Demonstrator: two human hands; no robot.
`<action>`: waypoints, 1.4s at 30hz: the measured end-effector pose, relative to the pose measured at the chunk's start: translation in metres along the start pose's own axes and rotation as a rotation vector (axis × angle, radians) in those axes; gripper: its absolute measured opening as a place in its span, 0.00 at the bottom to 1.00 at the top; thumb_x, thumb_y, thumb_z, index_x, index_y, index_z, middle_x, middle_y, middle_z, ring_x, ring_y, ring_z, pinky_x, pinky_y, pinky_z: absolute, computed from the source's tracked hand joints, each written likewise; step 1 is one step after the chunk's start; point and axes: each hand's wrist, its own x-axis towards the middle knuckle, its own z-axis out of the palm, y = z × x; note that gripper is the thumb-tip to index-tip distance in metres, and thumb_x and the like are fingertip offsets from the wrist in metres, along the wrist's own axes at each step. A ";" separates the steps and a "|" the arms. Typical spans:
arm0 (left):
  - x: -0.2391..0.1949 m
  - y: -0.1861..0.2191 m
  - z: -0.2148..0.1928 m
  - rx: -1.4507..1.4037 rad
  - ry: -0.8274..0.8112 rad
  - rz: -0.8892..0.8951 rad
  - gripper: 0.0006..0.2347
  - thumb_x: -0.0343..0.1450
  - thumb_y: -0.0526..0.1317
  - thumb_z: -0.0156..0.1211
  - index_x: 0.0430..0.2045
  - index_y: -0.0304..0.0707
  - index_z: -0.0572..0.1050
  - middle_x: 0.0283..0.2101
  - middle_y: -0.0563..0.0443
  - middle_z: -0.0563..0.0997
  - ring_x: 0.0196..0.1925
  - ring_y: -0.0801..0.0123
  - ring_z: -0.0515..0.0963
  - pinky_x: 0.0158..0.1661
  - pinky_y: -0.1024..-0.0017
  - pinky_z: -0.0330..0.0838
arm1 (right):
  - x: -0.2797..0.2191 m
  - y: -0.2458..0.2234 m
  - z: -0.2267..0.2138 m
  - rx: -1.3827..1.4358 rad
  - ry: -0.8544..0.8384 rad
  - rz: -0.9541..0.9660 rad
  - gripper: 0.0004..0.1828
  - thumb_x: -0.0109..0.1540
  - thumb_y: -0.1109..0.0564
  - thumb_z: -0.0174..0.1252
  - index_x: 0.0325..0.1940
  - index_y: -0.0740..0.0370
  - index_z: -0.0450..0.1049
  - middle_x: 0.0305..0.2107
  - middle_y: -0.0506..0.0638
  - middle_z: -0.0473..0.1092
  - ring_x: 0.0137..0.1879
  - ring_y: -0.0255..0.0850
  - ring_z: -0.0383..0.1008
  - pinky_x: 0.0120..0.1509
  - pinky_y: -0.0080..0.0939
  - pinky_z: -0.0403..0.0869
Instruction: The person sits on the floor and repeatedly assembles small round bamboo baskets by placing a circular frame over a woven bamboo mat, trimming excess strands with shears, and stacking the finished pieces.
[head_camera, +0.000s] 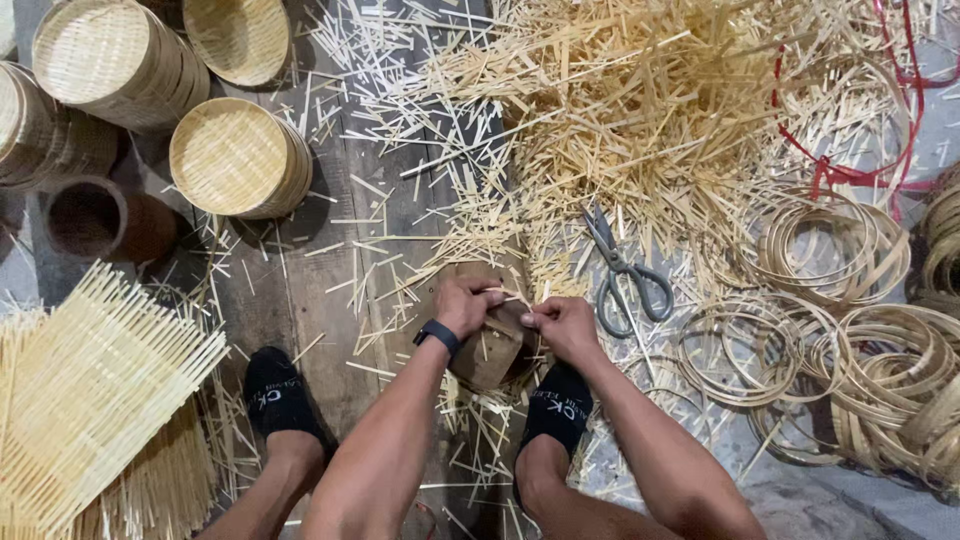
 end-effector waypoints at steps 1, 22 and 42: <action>0.002 -0.001 0.003 0.016 -0.013 -0.021 0.12 0.61 0.42 0.73 0.36 0.46 0.87 0.42 0.47 0.87 0.44 0.60 0.85 0.49 0.67 0.76 | -0.002 0.001 0.000 -0.016 0.021 -0.007 0.14 0.52 0.54 0.74 0.37 0.65 0.85 0.24 0.52 0.80 0.30 0.37 0.79 0.37 0.40 0.77; -0.058 -0.076 -0.021 -0.237 0.304 -0.489 0.16 0.58 0.38 0.79 0.38 0.35 0.86 0.35 0.44 0.88 0.32 0.69 0.85 0.38 0.71 0.79 | -0.017 0.036 0.011 0.250 -0.103 0.264 0.09 0.58 0.59 0.69 0.36 0.70 0.82 0.24 0.53 0.78 0.25 0.38 0.76 0.28 0.37 0.77; -0.094 -0.093 0.053 -1.170 0.253 -0.634 0.10 0.75 0.36 0.56 0.47 0.28 0.76 0.42 0.41 0.84 0.36 0.56 0.84 0.33 0.61 0.81 | -0.046 0.038 0.059 0.553 -0.122 0.435 0.13 0.65 0.62 0.58 0.45 0.78 0.65 0.38 0.66 0.70 0.36 0.57 0.81 0.34 0.52 0.84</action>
